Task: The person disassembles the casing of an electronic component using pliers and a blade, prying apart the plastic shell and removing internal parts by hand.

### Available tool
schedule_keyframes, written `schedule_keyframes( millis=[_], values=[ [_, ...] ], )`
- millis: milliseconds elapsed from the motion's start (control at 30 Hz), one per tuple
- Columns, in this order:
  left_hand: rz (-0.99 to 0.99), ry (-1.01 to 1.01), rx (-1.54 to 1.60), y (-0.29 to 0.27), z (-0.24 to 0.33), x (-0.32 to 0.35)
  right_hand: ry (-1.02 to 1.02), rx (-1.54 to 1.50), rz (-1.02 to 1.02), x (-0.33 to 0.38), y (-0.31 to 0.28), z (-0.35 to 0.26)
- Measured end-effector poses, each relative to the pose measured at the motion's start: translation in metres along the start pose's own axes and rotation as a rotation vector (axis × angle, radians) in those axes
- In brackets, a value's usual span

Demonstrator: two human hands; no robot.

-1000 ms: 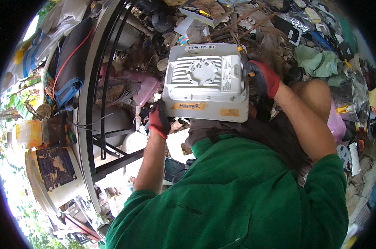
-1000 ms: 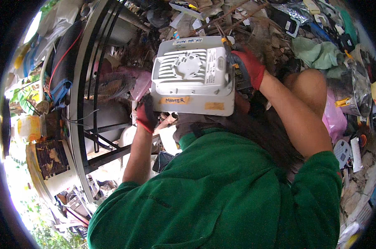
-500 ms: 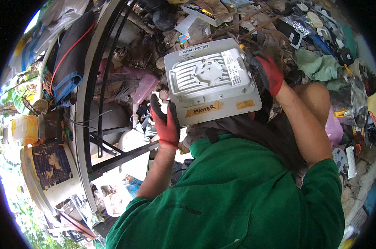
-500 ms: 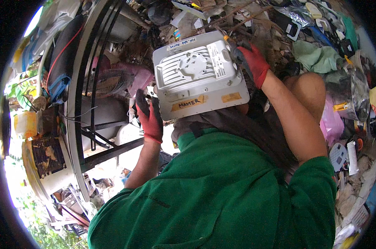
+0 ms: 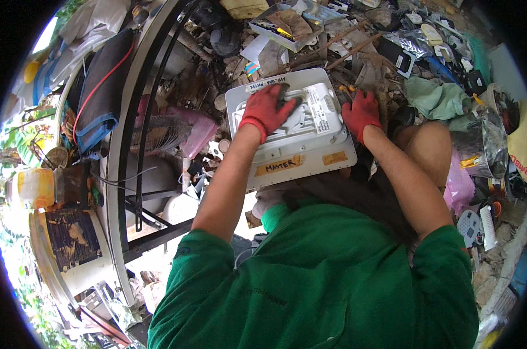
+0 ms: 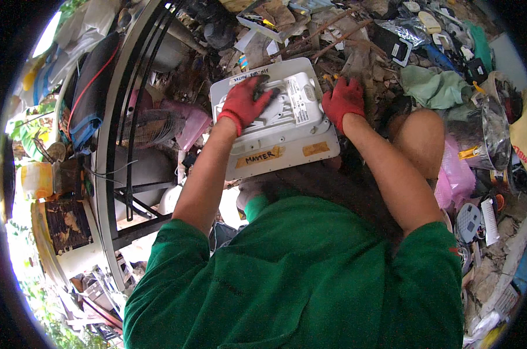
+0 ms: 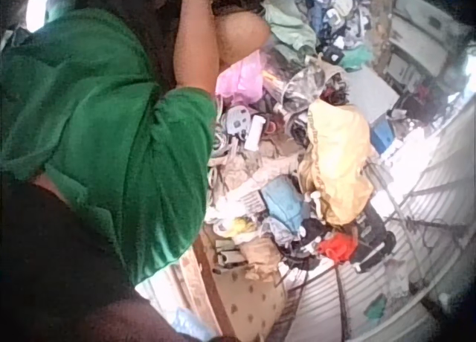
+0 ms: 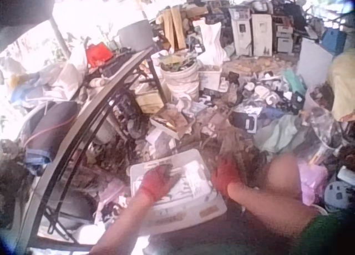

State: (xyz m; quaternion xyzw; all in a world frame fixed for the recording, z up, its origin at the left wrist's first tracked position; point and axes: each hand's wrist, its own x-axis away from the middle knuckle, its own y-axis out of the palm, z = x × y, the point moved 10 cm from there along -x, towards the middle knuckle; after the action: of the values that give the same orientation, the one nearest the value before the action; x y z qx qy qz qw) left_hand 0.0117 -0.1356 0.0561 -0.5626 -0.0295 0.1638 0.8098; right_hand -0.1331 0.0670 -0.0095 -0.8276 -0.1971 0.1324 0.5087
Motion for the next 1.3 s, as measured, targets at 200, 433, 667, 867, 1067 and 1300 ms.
schedule_keyframes(
  millis=[200, 433, 667, 867, 1067, 1300],
  values=[
    [-0.043, -0.006, -0.067, 0.015, -0.007, -0.003, -0.007, 0.228, -0.244, 0.006, 0.003, 0.005],
    [-0.016, -0.042, 0.039, 0.018, -0.018, 0.000, 0.149, -0.014, -0.292, 0.000, 0.005, 0.026],
    [-0.043, -0.132, 0.199, 0.017, -0.040, 0.011, 0.017, -0.055, -0.020, -0.008, -0.006, 0.016],
    [-0.052, -0.111, 0.089, 0.016, -0.023, 0.004, -0.176, 0.251, -0.048, -0.020, 0.006, 0.000],
    [-0.016, -0.116, 0.072, 0.014, -0.032, 0.010, -0.139, -0.033, 0.050, 0.000, -0.017, 0.001],
    [0.071, -0.149, 0.184, 0.012, -0.048, 0.017, 0.268, -1.437, -1.102, 0.113, 0.026, -0.024]
  ],
)
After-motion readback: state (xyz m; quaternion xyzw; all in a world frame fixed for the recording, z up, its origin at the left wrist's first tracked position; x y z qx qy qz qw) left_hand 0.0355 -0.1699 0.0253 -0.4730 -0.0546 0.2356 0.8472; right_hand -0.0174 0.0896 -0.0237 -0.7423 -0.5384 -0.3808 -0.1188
